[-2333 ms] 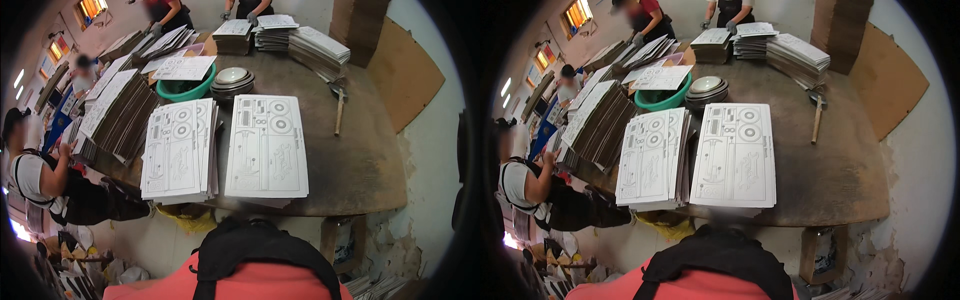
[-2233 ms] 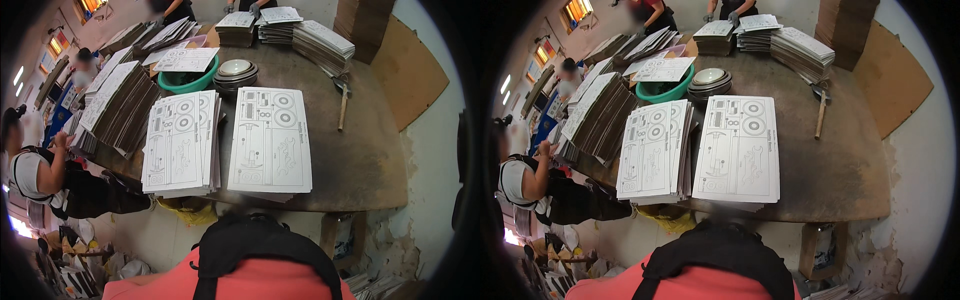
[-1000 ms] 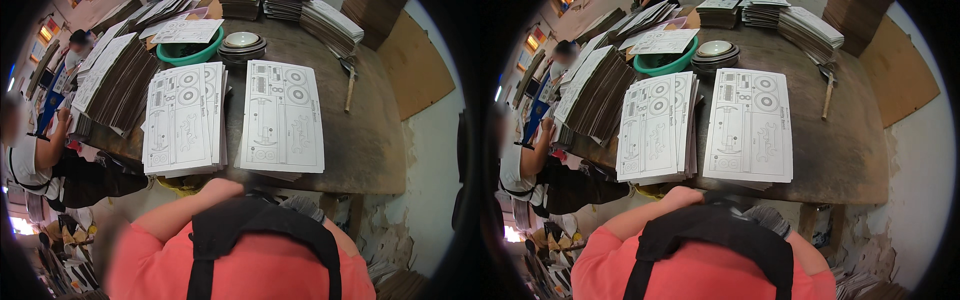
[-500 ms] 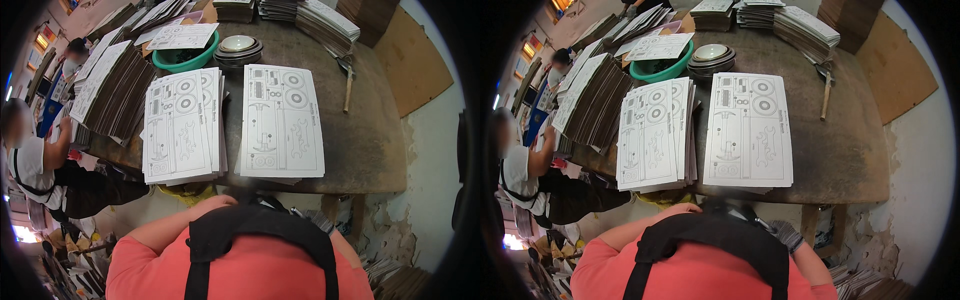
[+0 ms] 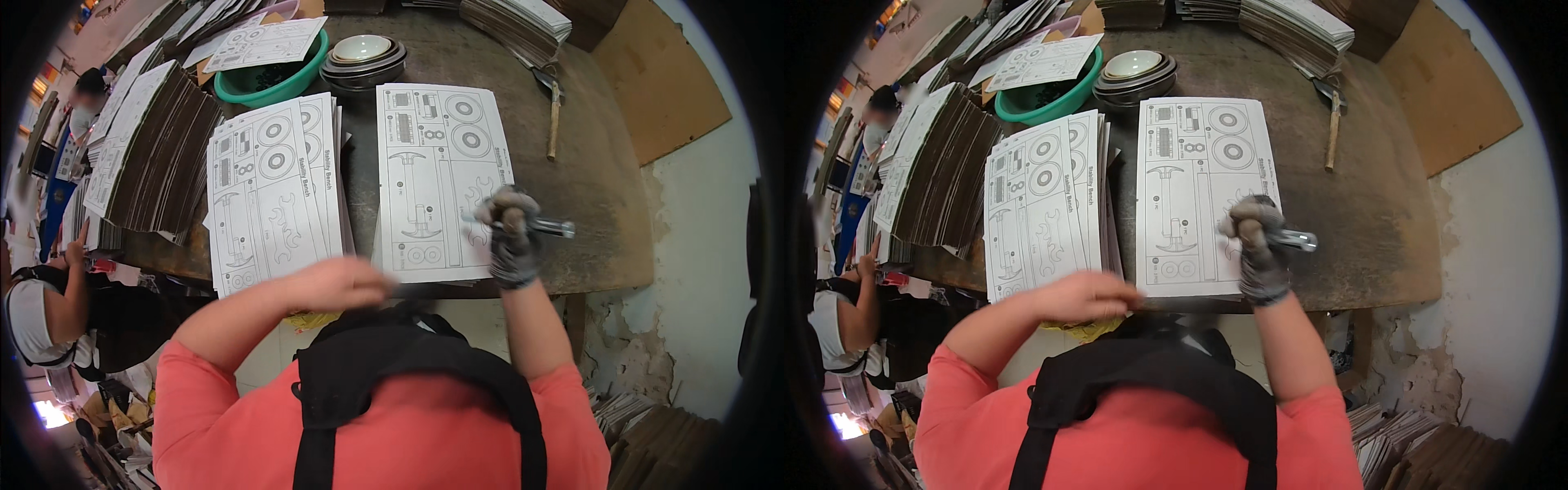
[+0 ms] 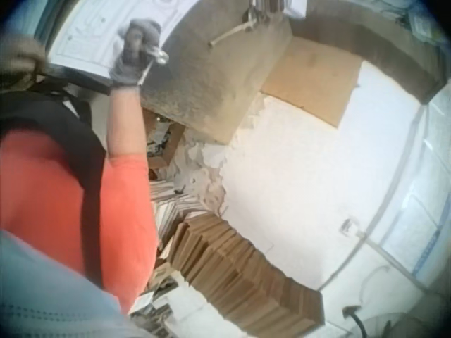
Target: The person repeatedly picks up printed paper sheets from a stack and places them onto a separate pile on the table. The hands move the sheets one at a time, aligning them as they build a new stack.
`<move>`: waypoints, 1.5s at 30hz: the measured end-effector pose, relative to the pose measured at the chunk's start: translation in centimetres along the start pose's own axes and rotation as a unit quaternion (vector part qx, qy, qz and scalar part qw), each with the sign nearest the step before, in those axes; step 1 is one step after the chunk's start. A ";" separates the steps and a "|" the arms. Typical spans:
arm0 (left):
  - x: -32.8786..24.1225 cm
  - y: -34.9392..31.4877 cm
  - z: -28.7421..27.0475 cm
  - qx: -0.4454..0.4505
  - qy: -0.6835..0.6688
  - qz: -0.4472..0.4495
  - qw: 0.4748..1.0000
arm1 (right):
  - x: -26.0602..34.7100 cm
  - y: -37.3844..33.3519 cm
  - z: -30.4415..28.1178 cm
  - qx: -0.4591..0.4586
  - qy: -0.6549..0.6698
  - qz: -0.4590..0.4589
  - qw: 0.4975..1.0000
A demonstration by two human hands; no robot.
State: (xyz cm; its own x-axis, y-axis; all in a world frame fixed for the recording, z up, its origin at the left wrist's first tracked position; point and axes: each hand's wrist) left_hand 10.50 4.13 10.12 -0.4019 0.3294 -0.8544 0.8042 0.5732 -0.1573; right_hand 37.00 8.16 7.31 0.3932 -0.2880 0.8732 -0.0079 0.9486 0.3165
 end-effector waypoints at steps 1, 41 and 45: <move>0.1 1.5 -1.2 -0.054 0.017 0.030 0.998 | -1.4 0.7 0.7 0.004 -0.005 -0.042 0.999; 10.2 18.0 -3.3 -0.339 0.379 -0.005 0.861 | -1.3 -8.2 1.3 0.075 -0.337 0.107 0.932; 10.4 18.2 -3.7 -0.354 0.393 0.018 0.848 | -1.0 -9.0 -0.1 0.184 -0.261 -0.011 0.948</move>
State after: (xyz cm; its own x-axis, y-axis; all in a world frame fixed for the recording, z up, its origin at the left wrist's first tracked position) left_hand 19.33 20.77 0.27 -0.7742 0.5958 -0.2136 0.4693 0.7668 0.4380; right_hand 36.79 -0.05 3.58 -0.1112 -0.4237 0.8989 -0.3628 0.8594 0.3602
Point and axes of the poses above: each hand's wrist, its own y-axis towards the middle knuckle, its own z-axis out of the palm, x = y × z, and after that the axes turned 4 degrees about z, right-handed
